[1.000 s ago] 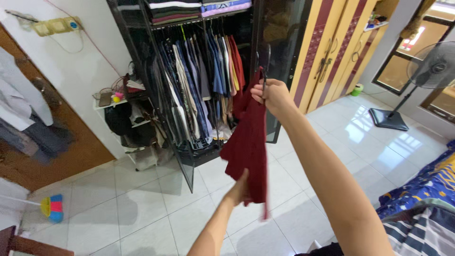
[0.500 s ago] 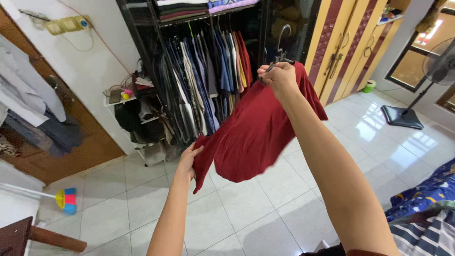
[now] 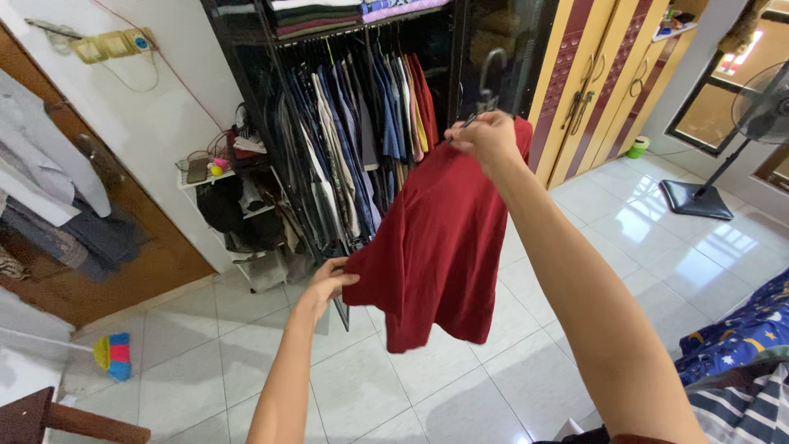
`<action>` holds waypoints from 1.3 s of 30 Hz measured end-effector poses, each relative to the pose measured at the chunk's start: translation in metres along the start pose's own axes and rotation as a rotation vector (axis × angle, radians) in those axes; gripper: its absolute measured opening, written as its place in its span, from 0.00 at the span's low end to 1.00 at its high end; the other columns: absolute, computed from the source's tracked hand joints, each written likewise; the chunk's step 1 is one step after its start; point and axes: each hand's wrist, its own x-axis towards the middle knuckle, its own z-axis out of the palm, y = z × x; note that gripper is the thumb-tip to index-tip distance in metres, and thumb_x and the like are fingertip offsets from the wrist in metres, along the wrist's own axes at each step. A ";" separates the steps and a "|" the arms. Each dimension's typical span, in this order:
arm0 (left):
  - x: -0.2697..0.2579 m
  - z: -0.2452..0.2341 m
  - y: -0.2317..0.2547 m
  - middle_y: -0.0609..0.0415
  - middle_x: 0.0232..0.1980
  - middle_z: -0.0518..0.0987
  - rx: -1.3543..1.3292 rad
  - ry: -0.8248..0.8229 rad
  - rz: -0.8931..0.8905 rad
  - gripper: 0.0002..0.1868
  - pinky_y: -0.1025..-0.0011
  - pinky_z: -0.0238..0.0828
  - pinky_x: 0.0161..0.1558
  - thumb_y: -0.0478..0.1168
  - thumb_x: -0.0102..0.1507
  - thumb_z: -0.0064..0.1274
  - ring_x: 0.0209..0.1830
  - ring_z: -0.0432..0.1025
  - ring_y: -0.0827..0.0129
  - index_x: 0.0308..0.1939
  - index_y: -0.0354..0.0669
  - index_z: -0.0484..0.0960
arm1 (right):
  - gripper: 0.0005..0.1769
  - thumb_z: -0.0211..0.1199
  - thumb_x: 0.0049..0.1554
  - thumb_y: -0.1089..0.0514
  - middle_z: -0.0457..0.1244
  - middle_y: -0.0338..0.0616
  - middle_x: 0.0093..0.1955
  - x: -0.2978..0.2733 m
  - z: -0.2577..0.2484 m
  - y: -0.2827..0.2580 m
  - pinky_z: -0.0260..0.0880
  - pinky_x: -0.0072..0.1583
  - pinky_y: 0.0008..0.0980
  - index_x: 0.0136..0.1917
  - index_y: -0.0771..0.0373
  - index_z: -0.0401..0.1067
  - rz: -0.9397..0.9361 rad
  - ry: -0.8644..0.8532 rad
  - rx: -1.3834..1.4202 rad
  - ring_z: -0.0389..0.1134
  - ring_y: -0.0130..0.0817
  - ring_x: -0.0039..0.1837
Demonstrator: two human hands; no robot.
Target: The person selects shirts from a stack on a bed, attaches them to hangers, and hangs them inside a wardrobe.
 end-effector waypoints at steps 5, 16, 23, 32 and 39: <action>0.050 -0.031 -0.030 0.48 0.62 0.80 0.337 0.054 0.070 0.39 0.63 0.63 0.64 0.49 0.52 0.70 0.63 0.72 0.62 0.65 0.46 0.73 | 0.15 0.62 0.51 0.78 0.67 0.58 0.51 -0.004 -0.014 0.004 0.83 0.52 0.42 0.50 0.74 0.62 0.074 0.087 -0.108 0.76 0.50 0.50; 0.072 -0.032 0.104 0.44 0.68 0.70 1.002 0.271 0.407 0.34 0.51 0.61 0.66 0.61 0.61 0.58 0.69 0.63 0.47 0.67 0.52 0.72 | 0.19 0.55 0.54 0.76 0.65 0.51 0.51 0.003 -0.105 0.044 0.76 0.48 0.35 0.59 0.68 0.66 0.173 0.135 -0.155 0.71 0.38 0.48; 0.137 0.021 0.166 0.46 0.70 0.71 0.996 0.254 0.690 0.33 0.50 0.62 0.67 0.58 0.60 0.58 0.73 0.61 0.48 0.65 0.49 0.71 | 0.24 0.51 0.55 0.78 0.64 0.49 0.53 0.023 -0.130 0.024 0.76 0.55 0.34 0.64 0.68 0.67 0.257 0.162 -0.243 0.70 0.36 0.54; 0.248 0.103 0.223 0.40 0.77 0.61 1.065 0.258 0.659 0.40 0.42 0.50 0.71 0.58 0.59 0.60 0.79 0.47 0.39 0.71 0.48 0.67 | 0.26 0.47 0.53 0.82 0.64 0.49 0.54 0.114 -0.200 0.031 0.74 0.57 0.36 0.63 0.71 0.67 0.260 0.054 -0.218 0.70 0.36 0.54; 0.309 0.142 0.237 0.43 0.80 0.56 1.101 0.266 0.612 0.41 0.39 0.45 0.73 0.58 0.61 0.60 0.82 0.42 0.42 0.73 0.48 0.64 | 0.26 0.47 0.53 0.81 0.64 0.49 0.52 0.186 -0.247 0.055 0.74 0.57 0.35 0.62 0.68 0.68 0.268 0.037 -0.236 0.70 0.35 0.53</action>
